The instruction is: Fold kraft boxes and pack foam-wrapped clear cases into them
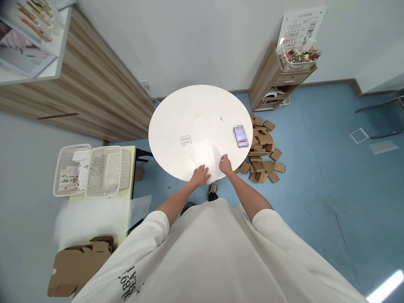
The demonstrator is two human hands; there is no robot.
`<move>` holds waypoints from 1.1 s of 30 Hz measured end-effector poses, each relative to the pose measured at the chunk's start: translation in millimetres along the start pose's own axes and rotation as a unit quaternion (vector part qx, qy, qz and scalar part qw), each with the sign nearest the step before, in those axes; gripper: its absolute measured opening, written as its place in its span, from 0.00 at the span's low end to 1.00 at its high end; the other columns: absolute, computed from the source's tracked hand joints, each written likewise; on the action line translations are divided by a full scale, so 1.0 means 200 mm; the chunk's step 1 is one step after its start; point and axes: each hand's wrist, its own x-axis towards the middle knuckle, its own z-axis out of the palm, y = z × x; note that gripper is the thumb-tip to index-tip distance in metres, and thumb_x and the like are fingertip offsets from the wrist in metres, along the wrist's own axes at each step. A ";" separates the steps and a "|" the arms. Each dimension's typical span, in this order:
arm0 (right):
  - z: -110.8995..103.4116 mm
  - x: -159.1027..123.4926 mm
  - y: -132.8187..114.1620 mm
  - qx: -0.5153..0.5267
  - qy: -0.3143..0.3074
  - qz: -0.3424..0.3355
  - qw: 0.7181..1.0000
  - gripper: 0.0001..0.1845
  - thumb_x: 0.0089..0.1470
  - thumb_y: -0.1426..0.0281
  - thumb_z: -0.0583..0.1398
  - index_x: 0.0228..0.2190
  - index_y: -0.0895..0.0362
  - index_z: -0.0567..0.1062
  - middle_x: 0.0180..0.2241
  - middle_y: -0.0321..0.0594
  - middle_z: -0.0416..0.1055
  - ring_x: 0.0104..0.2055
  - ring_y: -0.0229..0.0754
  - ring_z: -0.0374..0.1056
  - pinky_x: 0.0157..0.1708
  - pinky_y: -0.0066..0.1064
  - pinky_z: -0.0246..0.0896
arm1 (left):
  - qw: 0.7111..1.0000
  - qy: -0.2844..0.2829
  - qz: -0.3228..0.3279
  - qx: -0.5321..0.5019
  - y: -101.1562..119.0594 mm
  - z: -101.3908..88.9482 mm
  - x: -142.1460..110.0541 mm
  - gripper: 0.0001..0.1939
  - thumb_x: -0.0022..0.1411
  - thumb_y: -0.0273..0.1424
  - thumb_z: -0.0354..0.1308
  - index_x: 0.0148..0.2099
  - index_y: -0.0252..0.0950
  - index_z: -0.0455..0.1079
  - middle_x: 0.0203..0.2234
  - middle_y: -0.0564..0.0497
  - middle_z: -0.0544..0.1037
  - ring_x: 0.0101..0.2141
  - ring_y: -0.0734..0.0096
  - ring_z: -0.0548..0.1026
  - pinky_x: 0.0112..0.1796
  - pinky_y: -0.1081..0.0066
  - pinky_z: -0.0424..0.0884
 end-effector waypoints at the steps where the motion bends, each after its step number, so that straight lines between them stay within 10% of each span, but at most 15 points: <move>1: -0.02 -0.01 0.01 -0.045 0.012 -0.030 0.998 0.11 0.57 0.73 0.51 0.42 0.53 0.64 0.46 0.48 0.69 0.44 0.51 0.66 0.42 0.40 0.62 | 1.000 -0.005 -0.002 0.014 0.00 0.01 0.01 0.30 0.74 0.43 0.41 0.71 0.35 0.54 0.73 0.38 0.48 0.71 0.48 0.47 0.66 0.48 0.50; 4: -0.05 -0.02 0.01 -0.172 0.034 -0.154 0.972 0.15 0.58 0.76 0.50 0.46 0.56 0.68 0.59 0.54 0.63 0.58 0.55 0.60 0.54 0.46 0.57 | 0.999 0.000 0.001 0.052 0.00 0.02 0.02 0.30 0.71 0.38 0.47 0.71 0.35 0.53 0.73 0.38 0.46 0.72 0.48 0.45 0.66 0.47 0.49; 11: 0.05 0.00 -0.01 -0.315 -0.155 -0.296 0.888 0.28 0.61 0.73 0.51 0.61 0.54 0.67 0.70 0.51 0.50 0.70 0.56 0.48 0.63 0.50 0.48 | 0.995 -0.002 0.032 0.090 -0.05 0.01 0.03 0.34 0.66 0.29 0.49 0.73 0.34 0.50 0.74 0.37 0.44 0.72 0.50 0.43 0.67 0.46 0.46; 22: 0.17 -0.02 -0.06 -0.350 -0.170 -0.150 0.909 0.47 0.59 0.56 0.55 0.73 0.52 0.42 0.75 0.42 0.29 0.75 0.59 0.26 0.70 0.58 0.21 | 0.998 0.045 0.012 0.042 -0.22 -0.17 0.22 0.40 0.64 0.26 0.47 0.76 0.37 0.41 0.74 0.39 0.46 0.72 0.49 0.42 0.68 0.42 0.40; 33: 0.26 0.12 -0.28 -0.345 -0.158 -0.042 0.924 0.54 0.57 0.50 0.57 0.73 0.51 0.35 0.74 0.44 0.20 0.75 0.63 0.22 0.68 0.60 0.20 | 0.994 0.031 0.081 0.069 -0.46 -0.47 0.47 0.37 0.62 0.27 0.52 0.73 0.34 0.52 0.72 0.37 0.49 0.72 0.45 0.43 0.67 0.39 0.32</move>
